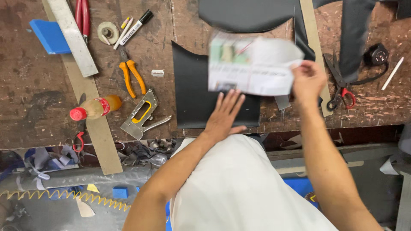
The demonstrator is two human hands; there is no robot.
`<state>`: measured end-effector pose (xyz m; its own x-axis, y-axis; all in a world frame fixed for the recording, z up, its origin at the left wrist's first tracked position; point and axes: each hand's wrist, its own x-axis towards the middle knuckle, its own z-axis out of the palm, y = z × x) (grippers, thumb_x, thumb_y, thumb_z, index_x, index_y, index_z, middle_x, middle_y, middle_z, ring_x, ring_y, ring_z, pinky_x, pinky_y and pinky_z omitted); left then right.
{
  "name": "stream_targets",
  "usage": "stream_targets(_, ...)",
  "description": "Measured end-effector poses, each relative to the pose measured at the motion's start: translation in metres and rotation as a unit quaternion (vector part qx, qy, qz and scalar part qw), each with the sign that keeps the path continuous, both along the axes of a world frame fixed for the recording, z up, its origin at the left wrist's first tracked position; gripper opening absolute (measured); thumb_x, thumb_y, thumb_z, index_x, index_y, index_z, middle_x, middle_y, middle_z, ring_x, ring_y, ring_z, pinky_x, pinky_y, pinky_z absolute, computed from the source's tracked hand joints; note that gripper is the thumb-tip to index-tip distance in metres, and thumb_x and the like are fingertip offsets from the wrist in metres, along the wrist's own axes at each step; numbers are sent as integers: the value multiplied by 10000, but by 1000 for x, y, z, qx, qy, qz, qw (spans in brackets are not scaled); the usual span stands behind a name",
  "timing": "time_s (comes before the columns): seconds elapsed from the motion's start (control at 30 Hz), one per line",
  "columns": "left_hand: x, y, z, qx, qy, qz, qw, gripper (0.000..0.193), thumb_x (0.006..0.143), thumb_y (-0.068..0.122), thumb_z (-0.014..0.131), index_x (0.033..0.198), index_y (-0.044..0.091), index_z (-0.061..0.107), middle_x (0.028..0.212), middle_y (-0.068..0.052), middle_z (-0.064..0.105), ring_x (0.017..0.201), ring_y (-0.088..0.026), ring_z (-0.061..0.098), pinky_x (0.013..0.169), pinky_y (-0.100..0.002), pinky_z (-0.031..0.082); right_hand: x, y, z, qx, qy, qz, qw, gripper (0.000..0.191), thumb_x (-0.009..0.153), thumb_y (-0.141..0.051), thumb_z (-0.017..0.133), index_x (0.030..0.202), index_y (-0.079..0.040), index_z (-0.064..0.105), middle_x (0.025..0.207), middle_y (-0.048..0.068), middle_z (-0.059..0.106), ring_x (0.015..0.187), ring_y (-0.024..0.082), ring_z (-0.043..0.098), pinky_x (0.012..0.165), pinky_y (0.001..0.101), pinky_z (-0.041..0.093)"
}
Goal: The person cuts black vinyl fabric with scissors along the edge of a paper pattern taped to the material, holding the fabric flat with one hand. They then remove the paper pattern, reposition the cut piece, and mark the fabric with a white marker while folding and aligning the material on the workbench.
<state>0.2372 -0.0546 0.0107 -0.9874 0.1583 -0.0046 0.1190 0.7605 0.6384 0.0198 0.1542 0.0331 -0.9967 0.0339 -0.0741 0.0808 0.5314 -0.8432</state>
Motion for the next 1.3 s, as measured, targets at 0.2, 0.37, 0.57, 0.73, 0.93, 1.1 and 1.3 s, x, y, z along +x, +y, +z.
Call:
stream_targets(0.2,-2,8,-6,-37,16,-64,997,1004,860,548,717,1599,44,259,1688,-137,190,1580,-304,119,1299,-530,104,-56,78,23,-167,-63,-218,959,195,896,42,668,1086,-6,662,1077,140,747,900,206,814,704,309,652)
stream_targets(0.37,-1,-1,-10,-74,52,-91,992,620,931,297,717,1452,120,433,1681,-65,331,1589,-250,240,1322,-509,163,-70,127,12,-226,-63,-248,940,317,948,66,643,1236,34,513,1152,215,725,933,284,795,714,364,645)
stream_targets(0.57,37,-27,8,157,25,60,985,577,896,29,633,1469,65,574,1535,-119,507,1435,-281,459,1226,-421,357,-55,119,8,-155,-12,-192,969,426,1009,-33,621,1355,-44,372,1295,176,630,1099,227,758,847,341,636)
stream_targets(0.73,90,-46,-5,312,-146,536,771,343,1149,241,489,1191,-51,665,965,-224,699,884,-259,599,807,-367,496,-4,41,13,137,174,-23,975,628,990,20,746,1529,-28,428,1443,161,433,1287,292,542,1088,403,495)
stream_targets(0.93,112,-46,-35,401,-130,545,725,348,1028,259,576,1197,-37,647,1085,-140,763,980,-176,689,866,-327,519,75,-75,13,109,163,363,911,510,994,-149,751,1448,-35,548,1464,193,567,1411,372,507,1205,449,399)
stream_targets(1.1,107,-49,-31,304,-97,514,796,390,974,239,612,1259,-25,632,1154,-197,747,1083,-271,712,930,-370,522,78,-134,15,71,85,417,902,670,911,-202,817,1460,13,500,1411,235,544,1310,418,507,1089,472,409)
stream_targets(1.3,71,-56,-4,228,-157,482,831,359,965,334,631,1158,42,713,1068,-180,764,1024,-331,733,891,-409,543,68,-88,32,39,-31,391,919,486,903,-141,804,1340,-68,604,1239,157,720,1073,253,695,919,361,542)
